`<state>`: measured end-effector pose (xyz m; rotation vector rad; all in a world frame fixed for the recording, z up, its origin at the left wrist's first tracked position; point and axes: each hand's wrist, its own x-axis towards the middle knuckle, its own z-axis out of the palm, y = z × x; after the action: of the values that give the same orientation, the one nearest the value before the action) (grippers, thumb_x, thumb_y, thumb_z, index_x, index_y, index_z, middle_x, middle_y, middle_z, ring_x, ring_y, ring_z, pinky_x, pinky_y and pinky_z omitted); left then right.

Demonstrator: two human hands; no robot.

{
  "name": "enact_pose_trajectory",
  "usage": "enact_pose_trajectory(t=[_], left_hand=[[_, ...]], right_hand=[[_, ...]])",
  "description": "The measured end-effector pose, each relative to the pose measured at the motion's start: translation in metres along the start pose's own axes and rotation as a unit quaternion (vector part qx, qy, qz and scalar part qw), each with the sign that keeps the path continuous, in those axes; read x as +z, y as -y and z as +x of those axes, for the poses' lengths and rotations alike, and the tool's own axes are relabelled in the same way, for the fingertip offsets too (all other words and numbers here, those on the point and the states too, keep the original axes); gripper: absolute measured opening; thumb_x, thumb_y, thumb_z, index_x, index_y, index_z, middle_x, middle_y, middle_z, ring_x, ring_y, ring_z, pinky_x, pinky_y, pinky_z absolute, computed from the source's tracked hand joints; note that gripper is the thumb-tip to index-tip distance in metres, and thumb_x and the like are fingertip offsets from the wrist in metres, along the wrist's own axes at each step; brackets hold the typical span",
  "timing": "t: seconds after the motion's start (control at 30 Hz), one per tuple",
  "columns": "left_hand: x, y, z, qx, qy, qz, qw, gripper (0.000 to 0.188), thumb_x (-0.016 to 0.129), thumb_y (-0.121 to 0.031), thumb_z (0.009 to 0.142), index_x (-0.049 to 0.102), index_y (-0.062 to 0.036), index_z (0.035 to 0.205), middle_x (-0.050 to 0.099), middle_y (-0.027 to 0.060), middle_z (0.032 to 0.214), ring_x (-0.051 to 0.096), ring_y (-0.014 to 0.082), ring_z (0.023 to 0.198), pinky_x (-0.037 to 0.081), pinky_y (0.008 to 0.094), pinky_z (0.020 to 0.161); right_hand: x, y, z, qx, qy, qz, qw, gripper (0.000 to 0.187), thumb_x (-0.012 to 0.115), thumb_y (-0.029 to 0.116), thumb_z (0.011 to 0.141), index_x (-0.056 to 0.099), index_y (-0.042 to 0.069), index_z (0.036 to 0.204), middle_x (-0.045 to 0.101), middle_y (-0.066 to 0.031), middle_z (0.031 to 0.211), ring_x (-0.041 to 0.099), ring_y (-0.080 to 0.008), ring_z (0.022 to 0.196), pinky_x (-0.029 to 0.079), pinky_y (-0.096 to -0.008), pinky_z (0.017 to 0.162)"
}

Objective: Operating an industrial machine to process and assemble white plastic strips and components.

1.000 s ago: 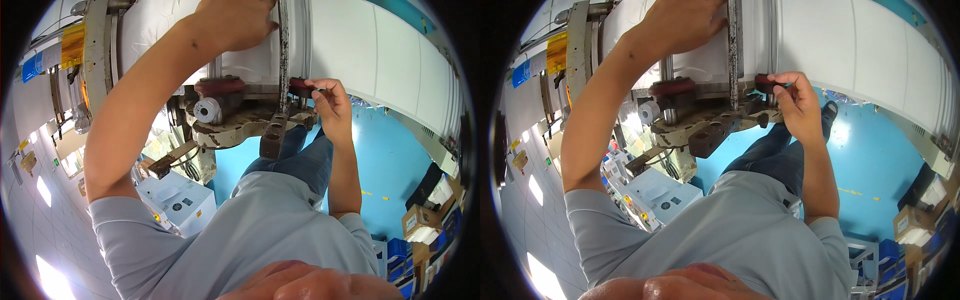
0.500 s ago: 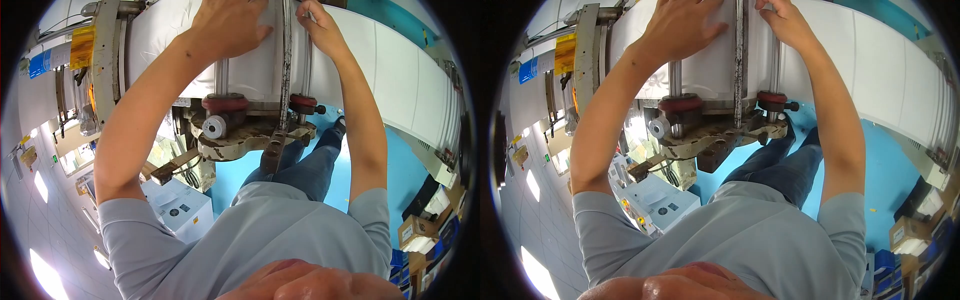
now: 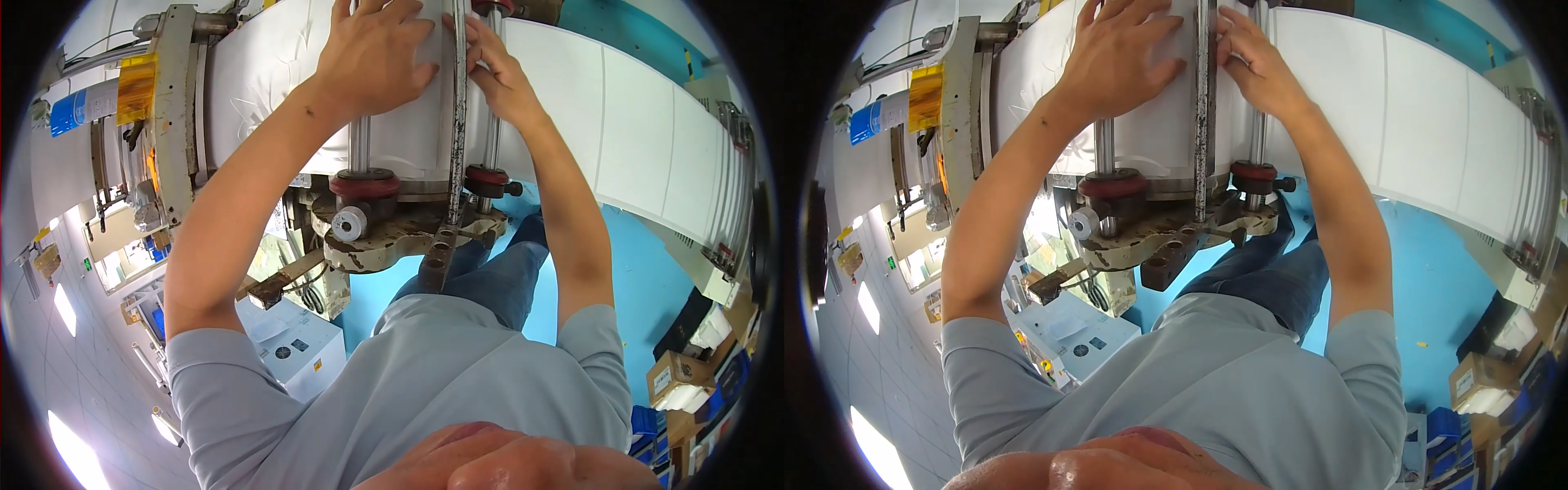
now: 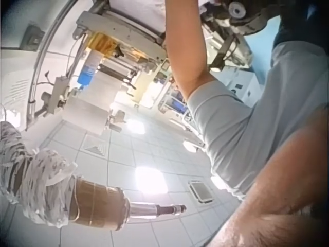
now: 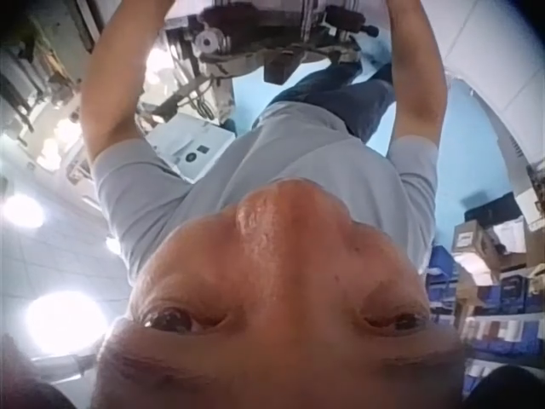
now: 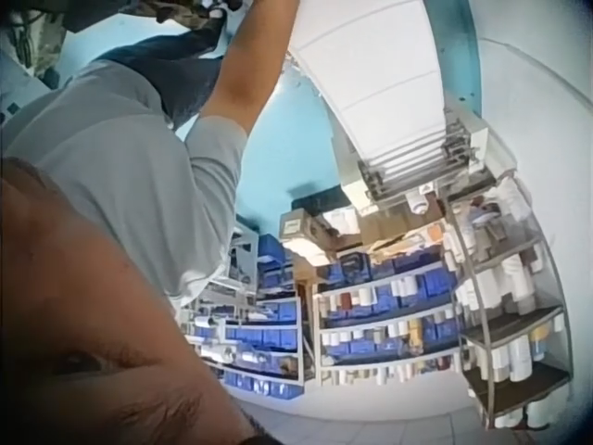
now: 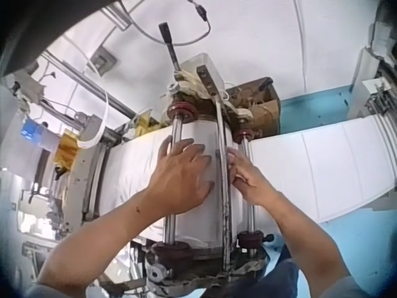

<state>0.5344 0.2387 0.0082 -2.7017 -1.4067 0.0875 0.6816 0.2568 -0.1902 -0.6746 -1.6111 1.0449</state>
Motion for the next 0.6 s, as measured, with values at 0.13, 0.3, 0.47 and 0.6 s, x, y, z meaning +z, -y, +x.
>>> enact_pose_trajectory(t=[0.13,0.3,0.47,0.6], left_hand=[[-0.002,-0.004,0.004,-0.023,0.039,0.019,0.999,0.044,0.071,-0.025,0.071,0.061,-0.0032,0.109,0.057,0.0162,0.122,0.046,0.0356,0.122,0.028,0.0547,0.106],[0.015,0.009,-0.007,0.011,-0.024,0.004,1.0,0.044,0.071,-0.025,0.072,0.061,-0.0035,0.109,0.056,0.0159,0.123,0.046,0.0345,0.122,0.028,0.0549,0.106],[-0.005,-0.006,0.007,-0.028,0.062,0.022,0.997,0.039,0.069,-0.025,0.072,0.062,-0.0047,0.105,0.056,0.0145,0.121,0.046,0.0328,0.122,0.029,0.0563,0.104],[-0.013,-0.007,0.005,-0.03,0.069,0.023,0.997,0.037,0.069,-0.025,0.072,0.061,-0.0052,0.102,0.056,0.0141,0.12,0.047,0.0328,0.12,0.029,0.0566,0.104]], right_hand=[[-0.003,0.009,-0.009,-0.011,0.031,-0.032,0.999,0.017,0.045,-0.014,0.081,0.047,0.003,0.079,0.043,-0.0124,0.146,0.035,-0.0288,0.139,0.033,-0.0356,0.107],[-0.001,0.009,-0.007,-0.011,0.018,0.01,1.0,0.017,0.044,-0.012,0.082,0.047,0.004,0.08,0.049,-0.0155,0.14,0.039,-0.0278,0.135,0.033,-0.0351,0.107],[-0.013,-0.016,0.014,0.049,-0.079,0.153,0.984,0.017,0.044,-0.009,0.083,0.049,0.007,0.088,0.051,-0.0113,0.138,0.045,-0.0196,0.127,0.036,-0.0293,0.103],[-0.009,-0.029,0.044,0.043,-0.067,0.23,0.97,0.049,0.044,-0.008,0.081,0.039,0.007,0.127,0.039,-0.0143,0.147,0.035,-0.0214,0.135,0.033,-0.0301,0.105]])
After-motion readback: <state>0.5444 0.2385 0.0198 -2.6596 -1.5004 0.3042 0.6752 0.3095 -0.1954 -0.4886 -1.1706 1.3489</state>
